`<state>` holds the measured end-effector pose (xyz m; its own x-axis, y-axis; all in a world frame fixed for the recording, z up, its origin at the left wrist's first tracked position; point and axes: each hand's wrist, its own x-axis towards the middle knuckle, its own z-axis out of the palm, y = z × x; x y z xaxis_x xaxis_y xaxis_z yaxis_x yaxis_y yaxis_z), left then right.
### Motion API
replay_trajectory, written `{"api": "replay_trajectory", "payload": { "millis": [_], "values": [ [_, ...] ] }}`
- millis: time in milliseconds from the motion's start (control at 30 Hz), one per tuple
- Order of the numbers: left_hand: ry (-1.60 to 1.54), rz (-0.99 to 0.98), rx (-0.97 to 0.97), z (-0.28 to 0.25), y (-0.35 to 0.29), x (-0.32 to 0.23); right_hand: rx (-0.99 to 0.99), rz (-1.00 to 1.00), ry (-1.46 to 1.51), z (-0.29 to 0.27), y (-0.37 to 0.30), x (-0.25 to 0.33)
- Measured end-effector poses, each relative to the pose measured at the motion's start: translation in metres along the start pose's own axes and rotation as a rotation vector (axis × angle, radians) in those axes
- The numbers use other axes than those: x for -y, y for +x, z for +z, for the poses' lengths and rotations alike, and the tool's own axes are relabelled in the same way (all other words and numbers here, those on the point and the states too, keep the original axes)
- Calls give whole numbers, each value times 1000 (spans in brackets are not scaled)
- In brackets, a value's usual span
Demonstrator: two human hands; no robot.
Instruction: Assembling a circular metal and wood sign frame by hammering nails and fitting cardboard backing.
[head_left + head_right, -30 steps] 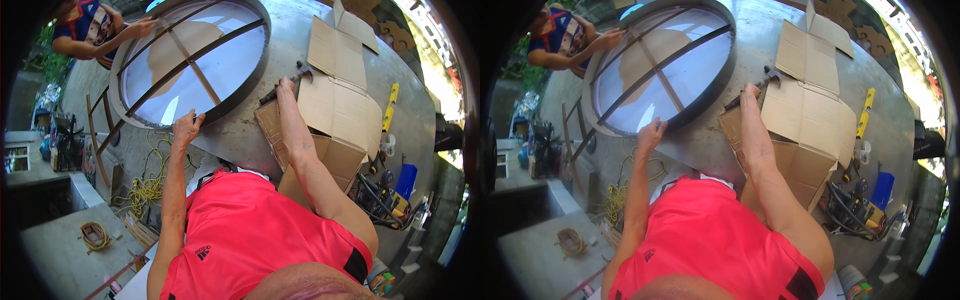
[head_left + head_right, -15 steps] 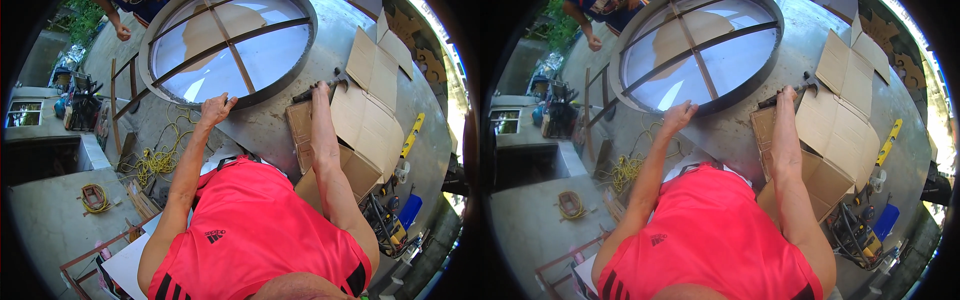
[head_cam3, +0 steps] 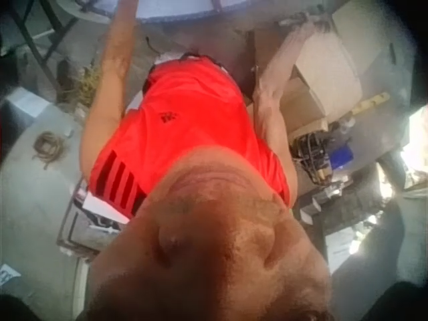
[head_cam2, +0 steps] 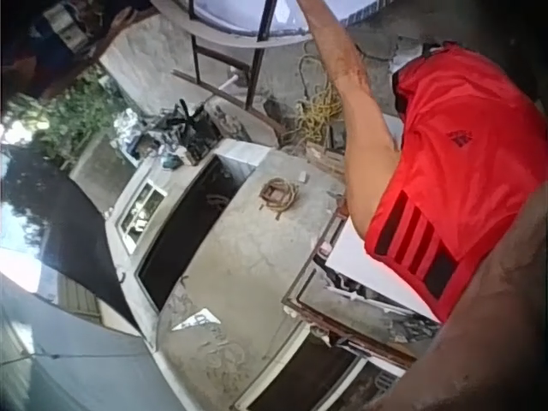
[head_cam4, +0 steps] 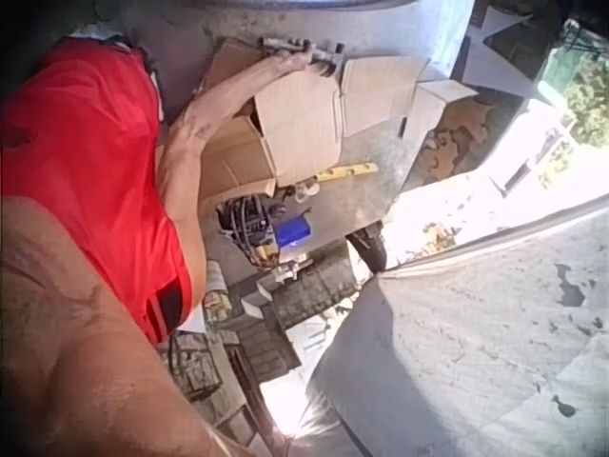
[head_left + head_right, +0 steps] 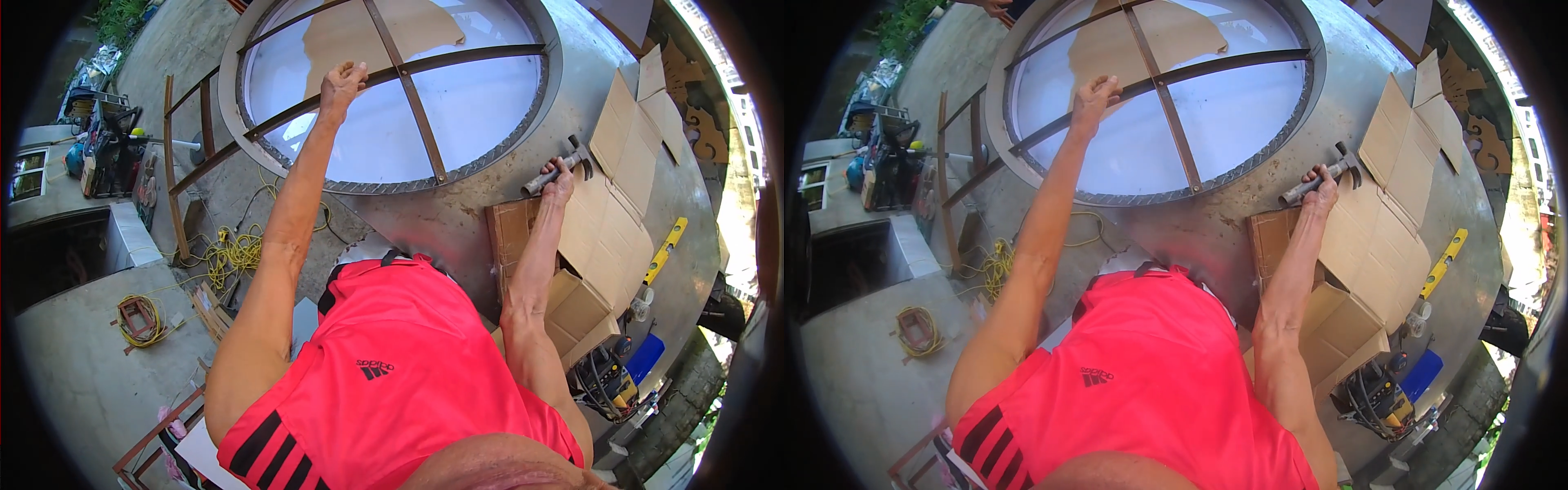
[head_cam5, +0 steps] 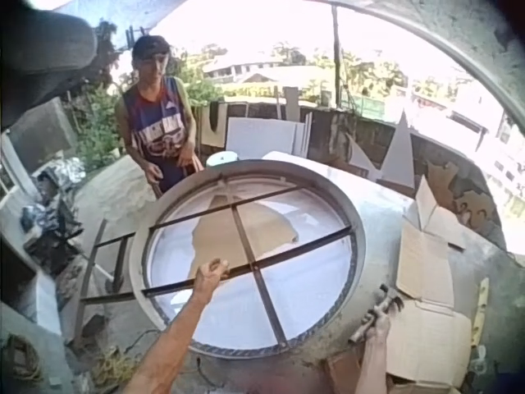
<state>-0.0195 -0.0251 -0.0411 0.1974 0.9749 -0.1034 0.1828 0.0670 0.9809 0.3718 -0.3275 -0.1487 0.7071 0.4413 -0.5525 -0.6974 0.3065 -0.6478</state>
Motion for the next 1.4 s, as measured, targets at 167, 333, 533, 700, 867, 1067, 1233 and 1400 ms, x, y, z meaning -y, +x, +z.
{"api": "replay_trajectory", "payload": {
  "millis": [167, 333, 533, 700, 867, 1067, 1233, 1400],
  "values": [
    [-135, -173, 150, 11, 101, 17, -3, -173, -156, 35, -84, 5],
    [809, 515, -25, 29, 91, 16, 34, -291, -284, 83, -148, 18],
    [804, 707, 390, 50, 22, 18, 44, -303, -282, 107, -159, 16],
    [419, 432, 180, 69, 118, -7, 77, -296, -242, 112, -153, 18],
    [510, 564, -166, 46, 268, -59, 78, -298, -270, 111, -159, 28],
    [535, 347, -33, 34, 223, -35, 148, -290, -206, 96, -167, 31],
    [521, 96, -173, 56, 170, 32, 165, -258, -292, 86, -178, 26],
    [-266, -396, 173, 79, 158, 42, 185, -209, -341, 88, -182, 17]
  ]
}}
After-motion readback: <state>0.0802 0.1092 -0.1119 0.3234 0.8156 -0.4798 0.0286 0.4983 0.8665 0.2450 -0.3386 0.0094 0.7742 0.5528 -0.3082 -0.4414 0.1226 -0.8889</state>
